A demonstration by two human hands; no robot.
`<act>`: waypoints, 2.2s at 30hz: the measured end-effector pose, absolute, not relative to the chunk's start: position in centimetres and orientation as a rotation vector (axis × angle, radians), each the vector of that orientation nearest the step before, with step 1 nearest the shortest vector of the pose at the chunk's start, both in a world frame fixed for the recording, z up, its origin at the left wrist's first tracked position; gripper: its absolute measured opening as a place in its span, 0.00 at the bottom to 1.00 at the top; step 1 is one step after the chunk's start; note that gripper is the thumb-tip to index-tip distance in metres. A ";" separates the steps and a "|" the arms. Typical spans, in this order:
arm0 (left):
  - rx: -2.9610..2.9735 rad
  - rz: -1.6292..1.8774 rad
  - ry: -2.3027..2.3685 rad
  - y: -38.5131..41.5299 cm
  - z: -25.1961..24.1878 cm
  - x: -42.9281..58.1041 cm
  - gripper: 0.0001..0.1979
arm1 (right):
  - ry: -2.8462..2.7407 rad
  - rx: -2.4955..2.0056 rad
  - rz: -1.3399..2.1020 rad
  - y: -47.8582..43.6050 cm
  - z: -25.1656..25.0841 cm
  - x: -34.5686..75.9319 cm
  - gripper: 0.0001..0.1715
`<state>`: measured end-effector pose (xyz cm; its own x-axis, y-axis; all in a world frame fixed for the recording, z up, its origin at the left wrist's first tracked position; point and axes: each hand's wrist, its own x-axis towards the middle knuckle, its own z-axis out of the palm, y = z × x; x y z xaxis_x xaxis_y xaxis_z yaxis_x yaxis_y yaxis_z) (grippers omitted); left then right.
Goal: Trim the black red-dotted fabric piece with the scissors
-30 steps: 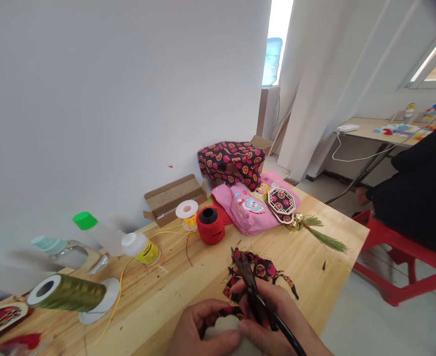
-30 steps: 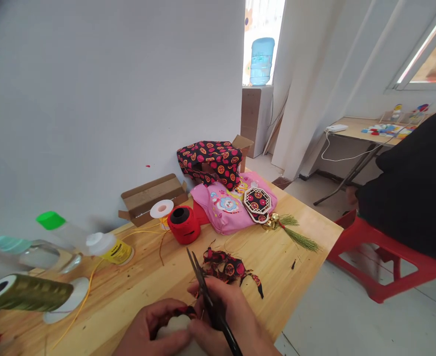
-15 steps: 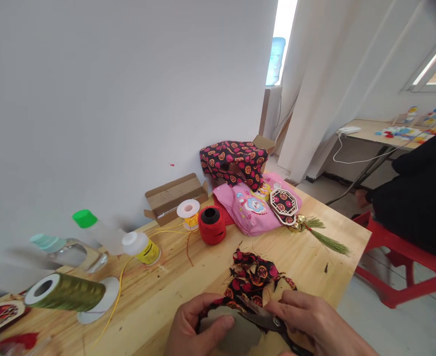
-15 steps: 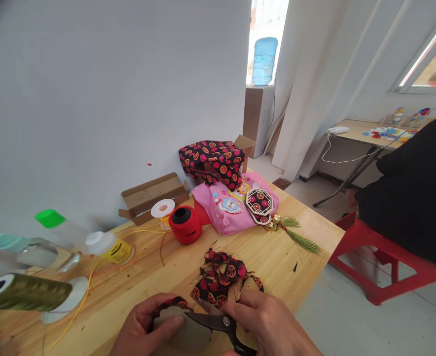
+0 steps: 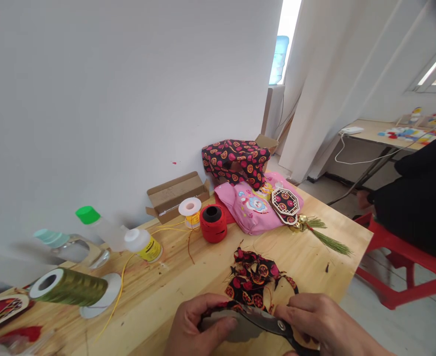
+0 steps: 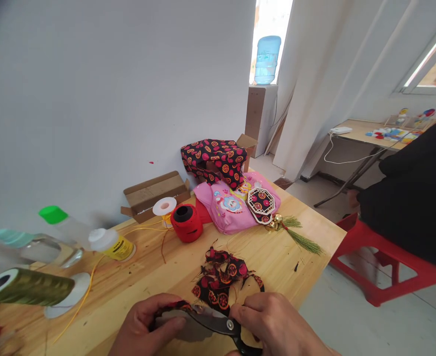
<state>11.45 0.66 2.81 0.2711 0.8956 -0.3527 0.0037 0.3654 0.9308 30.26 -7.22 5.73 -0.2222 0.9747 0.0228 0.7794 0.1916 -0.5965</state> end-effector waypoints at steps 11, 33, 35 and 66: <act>0.999 0.775 1.106 0.6 1.1 11.1 0.13 | -2.114 -1.599 0.676 -7.6 4.8 30.8 0.29; 1.028 0.591 0.968 2.2 -0.6 10.2 0.13 | -2.244 -1.494 0.522 -6.1 4.1 31.5 0.36; 1.001 0.618 0.979 2.2 -0.6 10.4 0.14 | -2.260 -1.479 0.560 -5.9 4.1 31.8 0.36; 1.041 0.608 0.978 2.5 -0.6 10.6 0.15 | -2.210 -1.516 0.950 -6.1 5.1 33.5 0.30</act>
<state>10.59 2.54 -0.62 0.4598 0.8064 -0.3720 0.0226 0.4081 0.9127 33.48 -6.06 5.12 -0.4000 0.9086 -0.1199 0.7125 0.2259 -0.6643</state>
